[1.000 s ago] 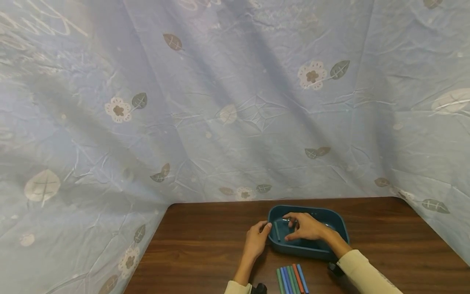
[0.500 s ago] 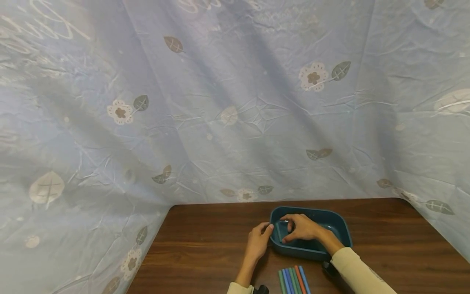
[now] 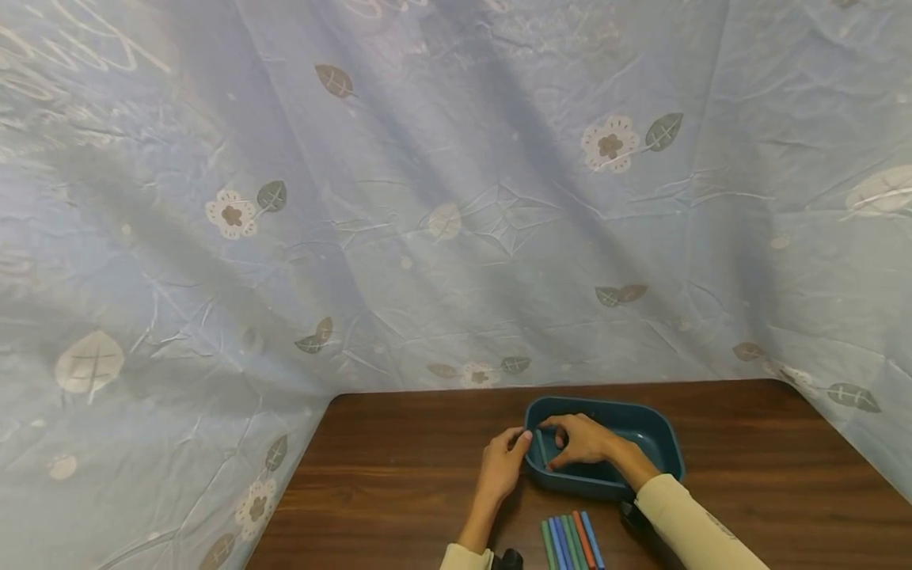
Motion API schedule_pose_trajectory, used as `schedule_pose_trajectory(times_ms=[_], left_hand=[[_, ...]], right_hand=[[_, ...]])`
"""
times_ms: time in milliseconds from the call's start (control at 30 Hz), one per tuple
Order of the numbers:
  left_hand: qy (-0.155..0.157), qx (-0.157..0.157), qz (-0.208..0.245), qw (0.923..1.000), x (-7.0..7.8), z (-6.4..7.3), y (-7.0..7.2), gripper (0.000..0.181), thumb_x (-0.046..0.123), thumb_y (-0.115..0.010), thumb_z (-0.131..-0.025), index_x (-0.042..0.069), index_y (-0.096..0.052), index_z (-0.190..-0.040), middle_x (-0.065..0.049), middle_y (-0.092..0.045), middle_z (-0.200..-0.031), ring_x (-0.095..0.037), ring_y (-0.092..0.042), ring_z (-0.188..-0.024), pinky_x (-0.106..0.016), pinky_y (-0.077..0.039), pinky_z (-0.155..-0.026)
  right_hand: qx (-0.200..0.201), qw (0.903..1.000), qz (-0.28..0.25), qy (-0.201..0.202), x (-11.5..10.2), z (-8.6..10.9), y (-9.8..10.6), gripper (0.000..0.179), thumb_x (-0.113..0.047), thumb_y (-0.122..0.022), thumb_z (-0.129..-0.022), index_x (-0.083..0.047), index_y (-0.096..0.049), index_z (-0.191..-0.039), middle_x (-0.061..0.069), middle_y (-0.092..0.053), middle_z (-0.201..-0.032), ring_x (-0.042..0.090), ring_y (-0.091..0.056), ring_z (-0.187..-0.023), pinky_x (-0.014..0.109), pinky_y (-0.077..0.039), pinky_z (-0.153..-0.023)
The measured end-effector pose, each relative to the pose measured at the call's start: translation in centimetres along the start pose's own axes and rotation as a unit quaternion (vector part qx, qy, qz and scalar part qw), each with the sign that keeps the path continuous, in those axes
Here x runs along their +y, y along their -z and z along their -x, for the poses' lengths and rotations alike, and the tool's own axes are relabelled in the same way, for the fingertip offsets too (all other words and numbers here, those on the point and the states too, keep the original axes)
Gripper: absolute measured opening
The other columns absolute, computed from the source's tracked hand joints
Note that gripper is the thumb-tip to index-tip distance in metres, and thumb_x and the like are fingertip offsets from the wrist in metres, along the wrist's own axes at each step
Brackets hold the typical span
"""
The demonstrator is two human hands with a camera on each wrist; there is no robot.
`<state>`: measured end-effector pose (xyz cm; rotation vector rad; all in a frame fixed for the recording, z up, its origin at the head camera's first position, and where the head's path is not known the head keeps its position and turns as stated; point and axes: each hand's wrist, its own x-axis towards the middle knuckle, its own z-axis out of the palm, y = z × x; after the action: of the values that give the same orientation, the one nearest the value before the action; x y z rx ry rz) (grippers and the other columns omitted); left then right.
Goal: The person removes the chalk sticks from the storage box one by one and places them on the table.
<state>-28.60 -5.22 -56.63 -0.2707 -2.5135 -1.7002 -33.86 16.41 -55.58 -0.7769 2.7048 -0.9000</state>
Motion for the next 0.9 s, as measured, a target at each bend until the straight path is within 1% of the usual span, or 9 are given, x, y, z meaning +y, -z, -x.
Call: schedule_pose_trajectory(times_ms=[133, 233, 433, 700, 900], left_hand=[[-0.004, 0.002, -0.005, 1.0000, 0.16, -0.03, -0.04, 0.036, 0.032, -0.062, -0.109, 0.006, -0.076, -0.129, -0.011, -0.080, -0.119, -0.025, -0.075, -0.111, -0.041, -0.060, -0.093], [-0.010, 0.004, -0.009, 0.9999, 0.20, -0.02, -0.06, 0.036, 0.032, -0.062, -0.109, 0.006, -0.076, -0.128, -0.012, -0.081, -0.119, -0.026, -0.075, -0.111, -0.043, -0.060, -0.094], [-0.010, 0.003, -0.007, 0.9999, 0.15, 0.03, -0.02, 0.036, 0.033, -0.063, -0.109, 0.006, -0.077, -0.127, -0.013, -0.081, -0.118, -0.029, -0.076, -0.111, -0.047, -0.060, -0.094], [0.002, 0.000, -0.007, 1.0000, -0.19, -0.02, -0.11, 0.036, 0.033, -0.062, -0.109, 0.005, -0.076, -0.128, -0.013, -0.080, -0.121, -0.029, -0.075, -0.114, -0.047, -0.060, -0.096], [-0.003, 0.004, -0.010, 0.9999, -0.14, -0.08, -0.13, 0.035, 0.031, -0.062, -0.109, 0.005, -0.077, -0.127, -0.012, -0.080, -0.119, -0.028, -0.075, -0.113, -0.046, -0.059, -0.097]], right_hand=[[0.000, 1.0000, 0.005, 0.001, -0.21, 0.12, 0.08, 0.077, -0.034, -0.096, -0.079, -0.004, -0.065, -0.143, -0.004, -0.058, -0.082, 0.005, -0.045, -0.061, 0.025, -0.041, -0.061], [0.005, 1.0000, 0.005, 0.002, -0.33, 0.21, 0.19, 0.076, -0.033, -0.096, -0.079, -0.004, -0.066, -0.142, -0.002, -0.059, -0.082, 0.007, -0.045, -0.061, 0.026, -0.041, -0.062], [0.006, 1.0000, 0.000, 0.007, -0.51, 0.40, 0.42, 0.076, -0.033, -0.095, -0.079, -0.002, -0.065, -0.142, 0.003, -0.062, -0.084, 0.006, -0.045, -0.062, 0.026, -0.041, -0.062], [0.008, 0.9999, -0.004, 0.006, -0.58, 0.68, 0.50, 0.078, -0.035, -0.095, -0.079, -0.003, -0.064, -0.143, 0.000, -0.062, -0.086, 0.007, -0.048, -0.065, 0.026, -0.042, -0.064], [0.010, 0.9998, -0.012, 0.013, -0.56, 0.71, 0.61, 0.078, -0.036, -0.095, -0.080, -0.004, -0.063, -0.144, 0.000, -0.062, -0.086, 0.007, -0.048, -0.064, 0.025, -0.043, -0.062]])
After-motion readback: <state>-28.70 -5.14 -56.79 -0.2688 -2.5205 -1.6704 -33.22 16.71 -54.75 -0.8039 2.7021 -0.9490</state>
